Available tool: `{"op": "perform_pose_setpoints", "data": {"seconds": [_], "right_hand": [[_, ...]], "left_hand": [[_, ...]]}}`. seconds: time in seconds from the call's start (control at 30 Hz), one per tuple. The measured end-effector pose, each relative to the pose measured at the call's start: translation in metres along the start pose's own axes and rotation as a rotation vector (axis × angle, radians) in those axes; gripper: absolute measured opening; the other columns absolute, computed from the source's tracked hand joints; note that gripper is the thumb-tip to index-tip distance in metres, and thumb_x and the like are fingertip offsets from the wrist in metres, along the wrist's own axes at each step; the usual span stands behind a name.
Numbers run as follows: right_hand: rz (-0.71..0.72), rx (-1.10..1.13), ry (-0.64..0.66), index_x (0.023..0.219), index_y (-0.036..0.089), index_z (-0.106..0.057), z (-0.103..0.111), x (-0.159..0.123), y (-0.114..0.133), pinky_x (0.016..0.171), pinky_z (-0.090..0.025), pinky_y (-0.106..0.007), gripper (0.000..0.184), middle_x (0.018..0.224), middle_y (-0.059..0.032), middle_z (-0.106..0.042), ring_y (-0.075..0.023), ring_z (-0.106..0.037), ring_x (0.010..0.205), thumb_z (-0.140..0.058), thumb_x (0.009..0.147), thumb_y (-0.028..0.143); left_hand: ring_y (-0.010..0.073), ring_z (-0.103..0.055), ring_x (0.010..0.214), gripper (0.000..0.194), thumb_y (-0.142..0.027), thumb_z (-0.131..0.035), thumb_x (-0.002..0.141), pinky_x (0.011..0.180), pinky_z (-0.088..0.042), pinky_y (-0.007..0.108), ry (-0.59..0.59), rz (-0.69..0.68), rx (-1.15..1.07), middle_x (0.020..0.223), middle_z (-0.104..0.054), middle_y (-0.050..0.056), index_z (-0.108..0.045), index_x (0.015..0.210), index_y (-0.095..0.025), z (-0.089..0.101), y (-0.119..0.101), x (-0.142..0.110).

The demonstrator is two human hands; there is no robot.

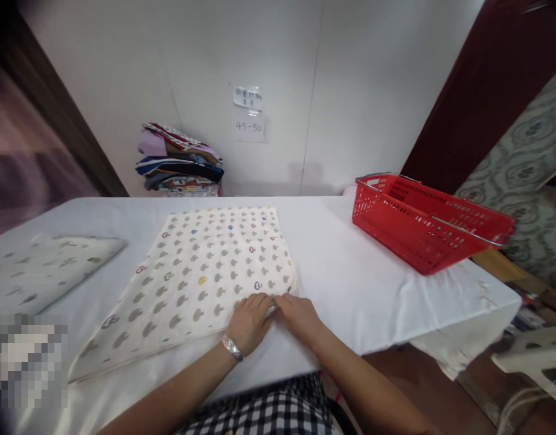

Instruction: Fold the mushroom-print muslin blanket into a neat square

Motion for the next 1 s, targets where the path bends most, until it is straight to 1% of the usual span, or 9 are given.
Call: {"op": "perform_pose_setpoints", "data": {"seconds": [0.13, 0.2, 0.27, 0.37, 0.47, 0.57, 0.73, 0.87, 1.0], "right_hand": [[-0.059, 0.103, -0.002, 0.110, 0.020, -0.052, -0.002, -0.003, -0.005, 0.075, -0.046, -0.029, 0.025, 0.100, -0.0036, -0.064, -0.0174, -0.060, 0.089, -0.043, 0.087, 0.021], [-0.035, 0.206, -0.079, 0.116, 0.020, -0.050, 0.002, -0.006, -0.012, 0.080, -0.046, -0.030, 0.030, 0.112, -0.0058, -0.060, -0.0178, -0.057, 0.098, -0.042, 0.087, 0.021], [-0.053, 0.341, -0.216, 0.117, 0.020, -0.050, 0.009, -0.008, -0.028, 0.081, -0.046, -0.030, 0.032, 0.123, -0.0076, -0.054, -0.0180, -0.055, 0.103, -0.043, 0.086, 0.024], [-0.307, 0.615, -0.358, 0.106, 0.019, -0.057, 0.012, -0.007, -0.067, 0.066, -0.048, -0.027, 0.028, 0.112, -0.0077, -0.061, -0.0149, -0.061, 0.080, -0.046, 0.084, 0.030], [-0.620, 0.955, -0.243, 0.095, 0.017, -0.059, -0.002, -0.001, -0.097, 0.043, -0.041, -0.021, 0.023, 0.090, -0.0054, -0.066, -0.0090, -0.056, 0.051, -0.047, 0.082, 0.032], [-0.763, 1.225, -0.090, 0.092, 0.016, -0.057, -0.015, 0.008, -0.104, 0.039, -0.040, -0.018, 0.023, 0.086, -0.0061, -0.067, -0.0083, -0.057, 0.048, -0.049, 0.083, 0.036], [-0.786, 1.401, 0.100, 0.079, 0.012, -0.058, -0.021, 0.022, -0.095, 0.043, -0.047, -0.019, 0.033, 0.069, -0.0060, -0.065, -0.0115, -0.061, 0.050, -0.049, 0.086, 0.043], [-0.786, 1.360, 0.148, 0.072, 0.012, -0.058, -0.017, 0.026, -0.092, 0.040, -0.046, -0.018, 0.032, 0.062, -0.0051, -0.064, -0.0106, -0.059, 0.047, -0.051, 0.086, 0.040], [-0.796, 1.372, 0.135, 0.075, 0.012, -0.059, -0.014, 0.019, -0.095, 0.040, -0.045, -0.017, 0.029, 0.065, -0.0056, -0.066, -0.0102, -0.060, 0.048, -0.054, 0.085, 0.038]], "left_hand": [[0.0228, -0.053, 0.091, 0.017, -0.021, -0.046, 0.084, 0.076, -0.041, 0.036, 0.093, 0.022, 0.046, 0.092, -0.060, 0.007, -0.058, 0.096, -0.019, -0.010, 0.001, 0.014], [0.0217, -0.054, 0.090, 0.019, -0.022, -0.044, 0.086, 0.075, -0.041, 0.034, 0.082, 0.024, 0.018, 0.091, -0.060, 0.006, -0.059, 0.097, -0.020, -0.012, 0.005, 0.015], [0.0201, -0.054, 0.090, 0.019, -0.026, -0.044, 0.087, 0.074, -0.041, 0.031, 0.038, 0.054, -0.035, 0.091, -0.061, 0.005, -0.060, 0.098, -0.021, -0.013, 0.011, 0.014], [0.0175, -0.054, 0.089, 0.019, -0.029, -0.045, 0.087, 0.074, -0.041, 0.028, -0.018, 0.109, -0.111, 0.089, -0.061, 0.003, -0.061, 0.096, -0.022, -0.015, 0.018, 0.013], [0.0163, -0.054, 0.089, 0.019, -0.030, -0.046, 0.087, 0.073, -0.040, 0.026, -0.026, 0.140, -0.132, 0.089, -0.061, 0.002, -0.062, 0.093, -0.023, -0.016, 0.021, 0.012], [0.0164, -0.053, 0.089, 0.017, -0.029, -0.047, 0.086, 0.074, -0.040, 0.027, -0.037, 0.129, -0.118, 0.088, -0.061, 0.002, -0.062, 0.093, -0.023, -0.015, 0.019, 0.012], [0.0165, -0.053, 0.087, 0.017, -0.026, -0.047, 0.086, 0.074, -0.040, 0.027, -0.054, 0.101, -0.090, 0.086, -0.061, 0.002, -0.063, 0.090, -0.023, -0.012, 0.014, 0.011], [0.0172, -0.052, 0.086, 0.017, -0.023, -0.049, 0.084, 0.072, -0.039, 0.028, -0.060, 0.079, -0.057, 0.086, -0.061, 0.002, -0.063, 0.093, -0.024, -0.010, 0.011, 0.010], [0.0173, -0.052, 0.087, 0.017, -0.024, -0.049, 0.084, 0.073, -0.039, 0.028, -0.049, 0.081, -0.055, 0.087, -0.061, 0.002, -0.063, 0.094, -0.023, -0.011, 0.010, 0.010]]}}
Point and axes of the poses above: each hand's wrist, its own x-axis towards the middle knuckle, its own z-axis out of the back of the hand, y = z × x, the point moved 5 cm from there along x, towards the middle knuckle
